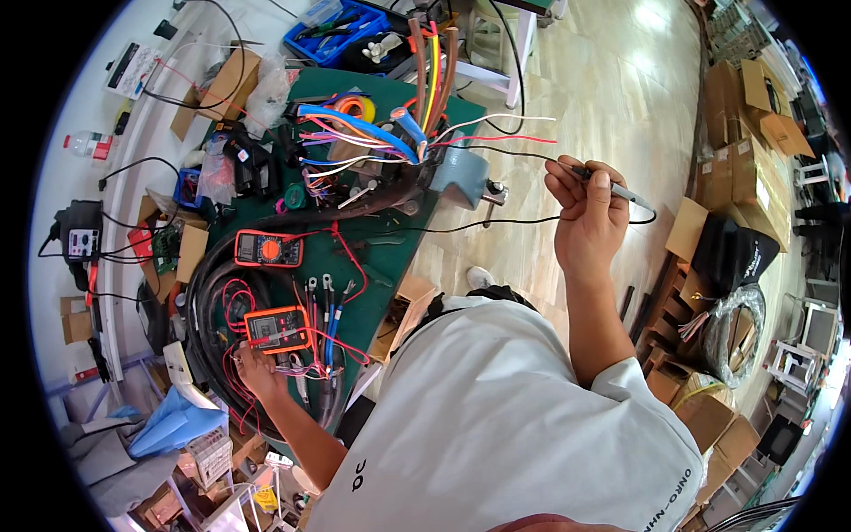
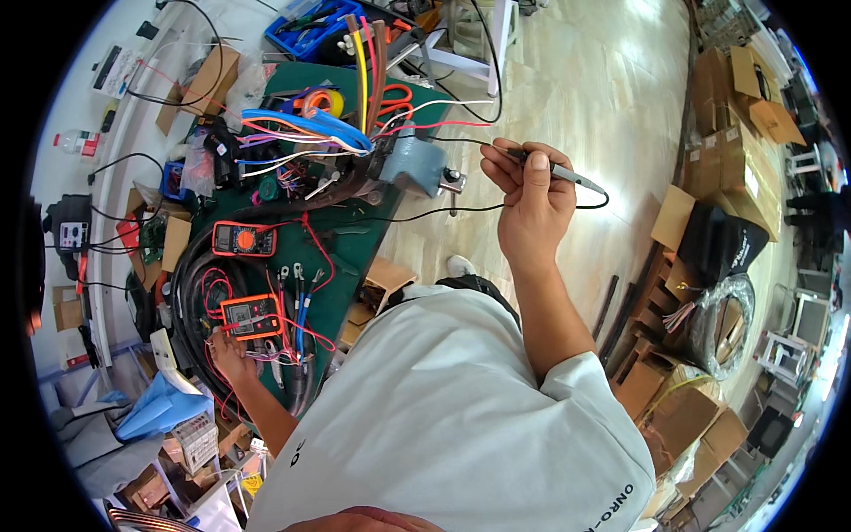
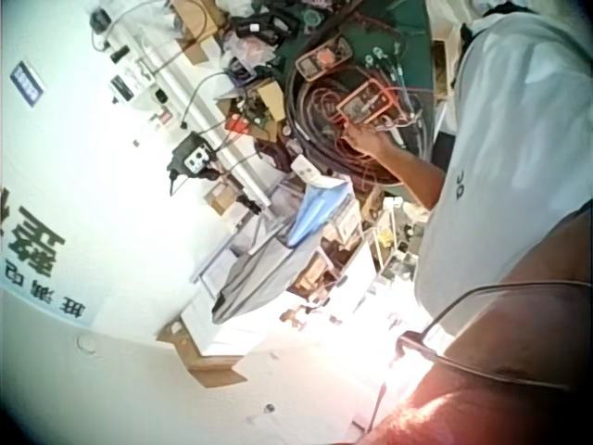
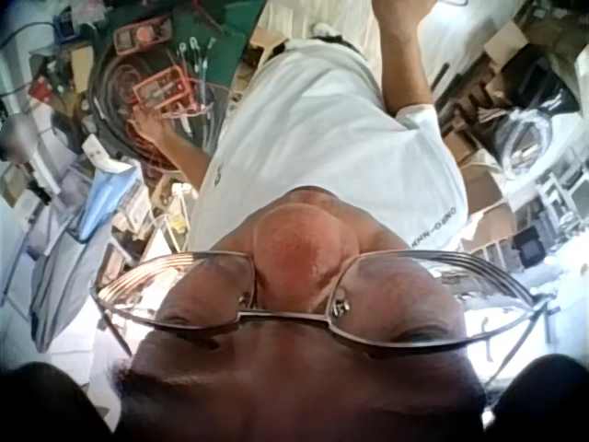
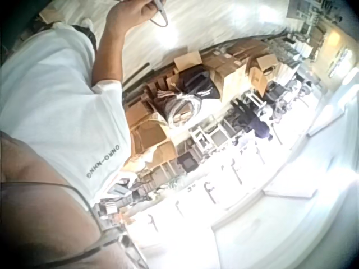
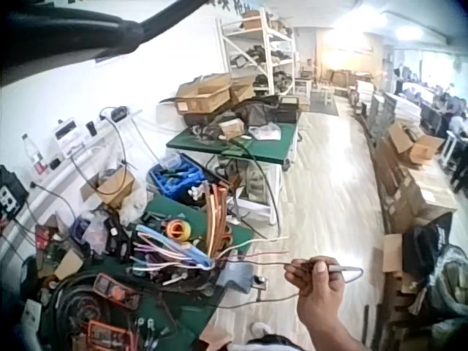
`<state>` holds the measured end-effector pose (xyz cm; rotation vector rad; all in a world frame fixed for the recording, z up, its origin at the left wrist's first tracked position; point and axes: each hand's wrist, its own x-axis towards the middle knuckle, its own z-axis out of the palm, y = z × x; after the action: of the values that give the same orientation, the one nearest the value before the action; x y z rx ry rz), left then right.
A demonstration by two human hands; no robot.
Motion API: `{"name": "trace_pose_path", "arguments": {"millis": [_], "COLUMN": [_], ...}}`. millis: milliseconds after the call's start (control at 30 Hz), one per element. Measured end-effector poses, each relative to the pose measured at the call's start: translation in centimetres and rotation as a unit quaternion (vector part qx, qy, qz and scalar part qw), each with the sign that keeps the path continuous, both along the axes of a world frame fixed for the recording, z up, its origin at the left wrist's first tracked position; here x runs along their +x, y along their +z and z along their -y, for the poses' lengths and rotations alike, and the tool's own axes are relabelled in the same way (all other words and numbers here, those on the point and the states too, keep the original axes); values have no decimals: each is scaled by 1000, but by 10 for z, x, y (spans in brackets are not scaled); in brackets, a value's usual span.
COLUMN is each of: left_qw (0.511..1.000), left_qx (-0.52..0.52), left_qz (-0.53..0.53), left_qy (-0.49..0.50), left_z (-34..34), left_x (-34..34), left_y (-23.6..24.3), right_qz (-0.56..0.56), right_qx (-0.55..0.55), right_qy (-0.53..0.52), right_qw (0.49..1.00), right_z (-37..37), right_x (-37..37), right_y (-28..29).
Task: The person touches probes from a multimeter to different wire ends on a complex wiring harness secured in a vise and laying on a workbench, checking the digital readout on the meter screen between contacts.
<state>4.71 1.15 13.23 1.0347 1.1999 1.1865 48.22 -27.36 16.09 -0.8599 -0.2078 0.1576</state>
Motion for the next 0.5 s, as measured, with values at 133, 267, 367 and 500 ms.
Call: {"name": "trace_pose_path", "arguments": {"millis": [133, 267, 367, 500], "left_qw": [1000, 1000, 1000, 1000], "left_qx": [-5, -5, -1, -5], "left_qz": [-1, -9, -6, -7], "left_qy": [19, 20, 9, 16], "left_z": [2, 0, -4, -3], "left_x": [-1, -1, -8, -5], "left_y": [-1, 1, -3, -1], "right_qz": [-13, -4, -2, 5], "right_qx": [23, 19, 15, 5], "right_qy": [-7, 5, 10, 10], "right_qw": [1000, 1000, 1000, 1000], "right_z": [-3, -3, -4, -5], "right_x": [1, 1, 0, -2], "right_y": [1, 2, 3, 4]}}
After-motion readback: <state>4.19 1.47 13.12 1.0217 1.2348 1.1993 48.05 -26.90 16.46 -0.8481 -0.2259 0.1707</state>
